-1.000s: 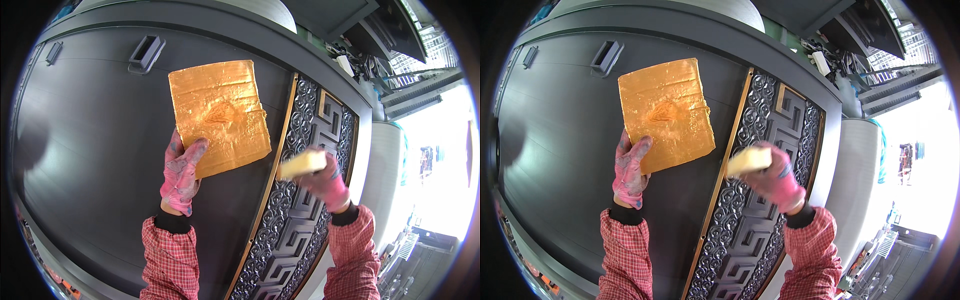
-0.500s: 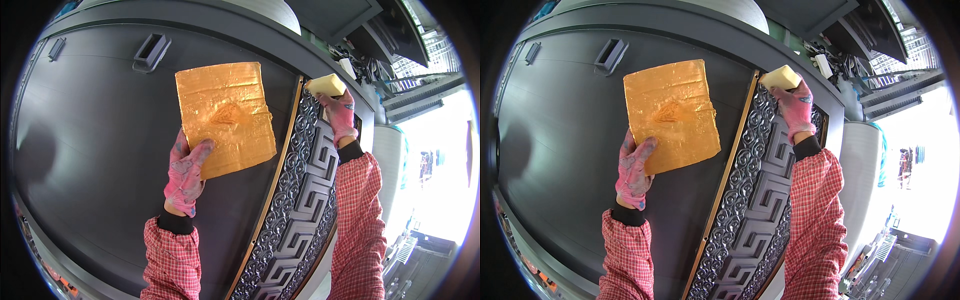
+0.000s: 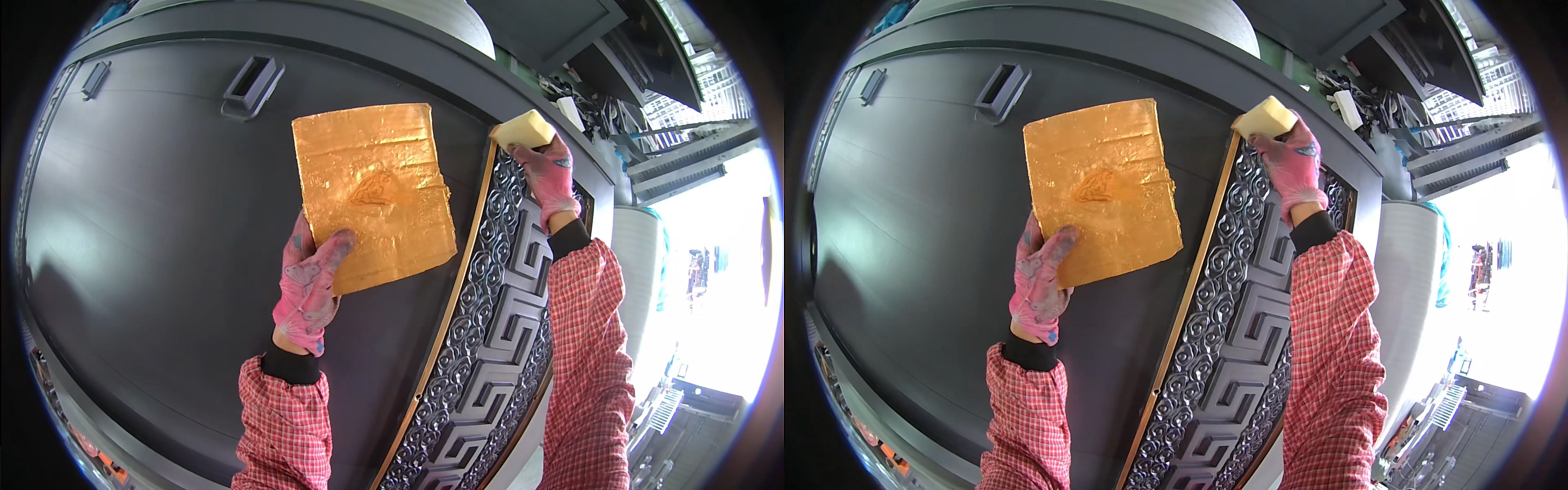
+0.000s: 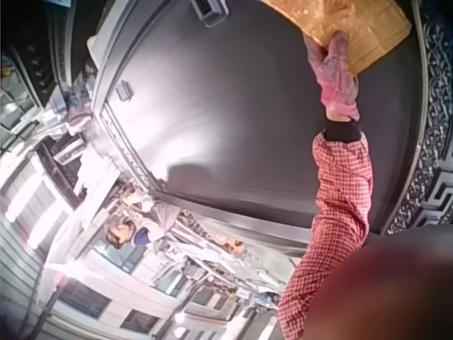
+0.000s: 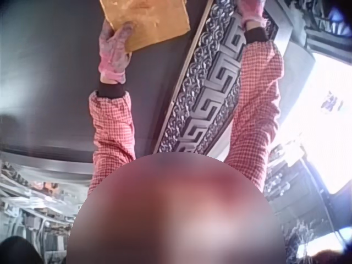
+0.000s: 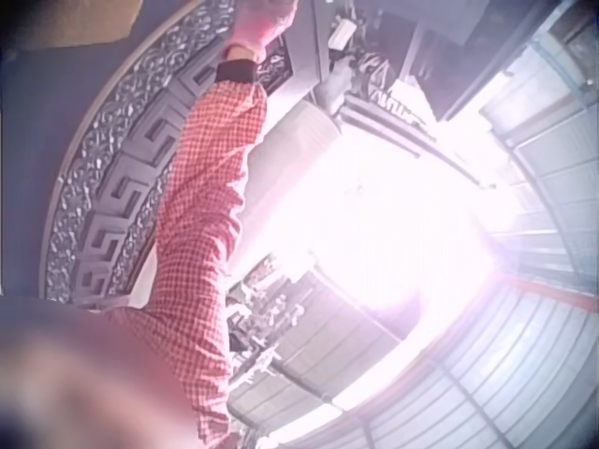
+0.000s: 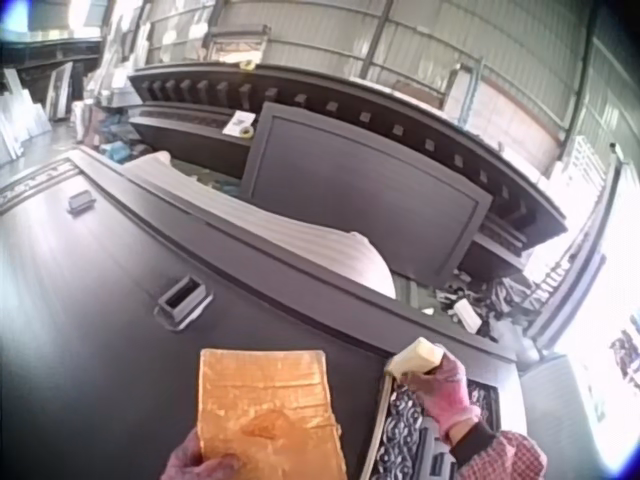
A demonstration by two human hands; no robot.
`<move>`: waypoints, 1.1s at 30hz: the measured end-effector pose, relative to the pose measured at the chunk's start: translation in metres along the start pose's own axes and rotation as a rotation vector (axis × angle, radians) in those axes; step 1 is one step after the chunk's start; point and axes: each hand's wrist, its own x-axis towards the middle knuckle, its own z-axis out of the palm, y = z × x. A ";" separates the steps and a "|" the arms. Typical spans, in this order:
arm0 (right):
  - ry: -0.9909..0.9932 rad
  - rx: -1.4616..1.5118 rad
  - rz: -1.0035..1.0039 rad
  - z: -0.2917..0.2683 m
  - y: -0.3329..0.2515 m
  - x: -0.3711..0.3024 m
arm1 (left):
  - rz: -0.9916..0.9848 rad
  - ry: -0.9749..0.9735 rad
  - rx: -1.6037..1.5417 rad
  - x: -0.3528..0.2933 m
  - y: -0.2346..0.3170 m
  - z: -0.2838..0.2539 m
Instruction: The person applies gold leaf to the ornate border of a dark gray door panel using a small sponge. They repeatedly dab the sponge onto a gold leaf sheet to pick up material and then press it into the recessed decorative patterns, working along the border in short sections.
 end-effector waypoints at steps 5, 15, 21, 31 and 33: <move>0.076 -0.011 0.047 -0.003 0.002 0.003 | 0.016 0.019 -0.025 0.000 -0.004 0.000; 0.001 0.024 0.058 -0.003 -0.009 -0.032 | -0.010 0.033 -0.019 0.000 -0.001 0.000; -0.156 -0.218 -0.066 -0.013 -0.003 -0.083 | -0.004 0.069 0.021 -0.001 0.000 0.005; -0.142 -0.061 0.186 0.002 -0.044 -0.107 | 0.013 0.035 -0.001 -0.001 0.001 0.006; -0.214 -0.240 0.077 -0.006 -0.030 -0.126 | 0.028 0.005 0.014 0.002 -0.003 0.004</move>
